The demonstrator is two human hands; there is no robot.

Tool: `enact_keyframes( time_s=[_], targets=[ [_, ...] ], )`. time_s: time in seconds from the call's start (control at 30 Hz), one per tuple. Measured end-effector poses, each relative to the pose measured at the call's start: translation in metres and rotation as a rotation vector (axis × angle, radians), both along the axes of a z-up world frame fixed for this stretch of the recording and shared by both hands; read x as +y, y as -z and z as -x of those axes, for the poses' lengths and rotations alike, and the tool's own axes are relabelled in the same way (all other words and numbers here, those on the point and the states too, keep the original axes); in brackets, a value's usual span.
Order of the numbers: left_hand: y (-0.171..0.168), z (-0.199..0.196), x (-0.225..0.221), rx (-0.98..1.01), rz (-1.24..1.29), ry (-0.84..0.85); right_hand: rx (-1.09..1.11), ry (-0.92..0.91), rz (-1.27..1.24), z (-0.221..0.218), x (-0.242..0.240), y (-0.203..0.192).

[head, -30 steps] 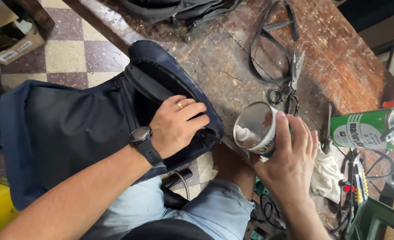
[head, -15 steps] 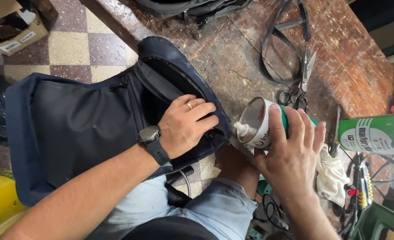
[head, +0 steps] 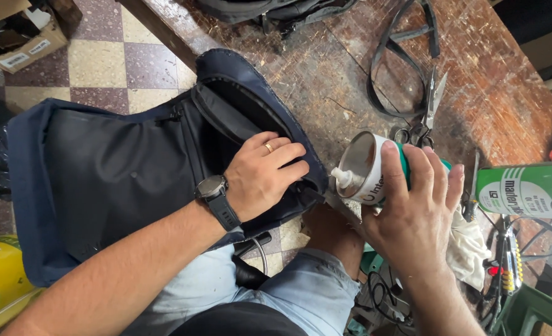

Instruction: The person applies a liquid from a container to the seams of a backpack using a small applicator and then wipes the edges with a cloth.

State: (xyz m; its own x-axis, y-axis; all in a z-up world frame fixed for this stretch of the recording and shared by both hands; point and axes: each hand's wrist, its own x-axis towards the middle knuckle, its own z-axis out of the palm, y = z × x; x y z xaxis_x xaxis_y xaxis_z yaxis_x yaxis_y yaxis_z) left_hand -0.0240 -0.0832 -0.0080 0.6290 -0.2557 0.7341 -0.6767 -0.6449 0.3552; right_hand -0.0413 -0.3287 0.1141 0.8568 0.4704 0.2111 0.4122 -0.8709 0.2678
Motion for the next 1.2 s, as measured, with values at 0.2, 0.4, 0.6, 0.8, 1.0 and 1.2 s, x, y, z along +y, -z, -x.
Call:
enact_keyframes(
  time_s=[0.2, 0.4, 0.6, 0.8, 1.0, 1.2],
  targets=[
    [0.004, 0.0, -0.001, 0.005, 0.007, -0.013, 0.022, 0.024, -0.036, -0.004, 0.009, -0.003],
    [-0.001, 0.001, 0.0, -0.006, 0.013, -0.001, 0.006, 0.008, -0.057, -0.012, 0.018, -0.005],
    [-0.003, 0.001, 0.001, -0.013, 0.046, 0.026, 0.047, 0.004, -0.072, -0.022, 0.027, -0.007],
    [0.001, 0.001, 0.0, -0.005, 0.037, 0.023, -0.034, -0.062, -0.058, -0.037, 0.036, -0.001],
    [-0.002, 0.002, 0.001, -0.021, 0.056, 0.016, -0.004, -0.052, -0.066, -0.049, 0.049, -0.002],
    [0.002, 0.002, 0.0, 0.02, 0.068, 0.041, -0.065, -0.103, -0.034, -0.058, 0.061, -0.004]
  ],
)
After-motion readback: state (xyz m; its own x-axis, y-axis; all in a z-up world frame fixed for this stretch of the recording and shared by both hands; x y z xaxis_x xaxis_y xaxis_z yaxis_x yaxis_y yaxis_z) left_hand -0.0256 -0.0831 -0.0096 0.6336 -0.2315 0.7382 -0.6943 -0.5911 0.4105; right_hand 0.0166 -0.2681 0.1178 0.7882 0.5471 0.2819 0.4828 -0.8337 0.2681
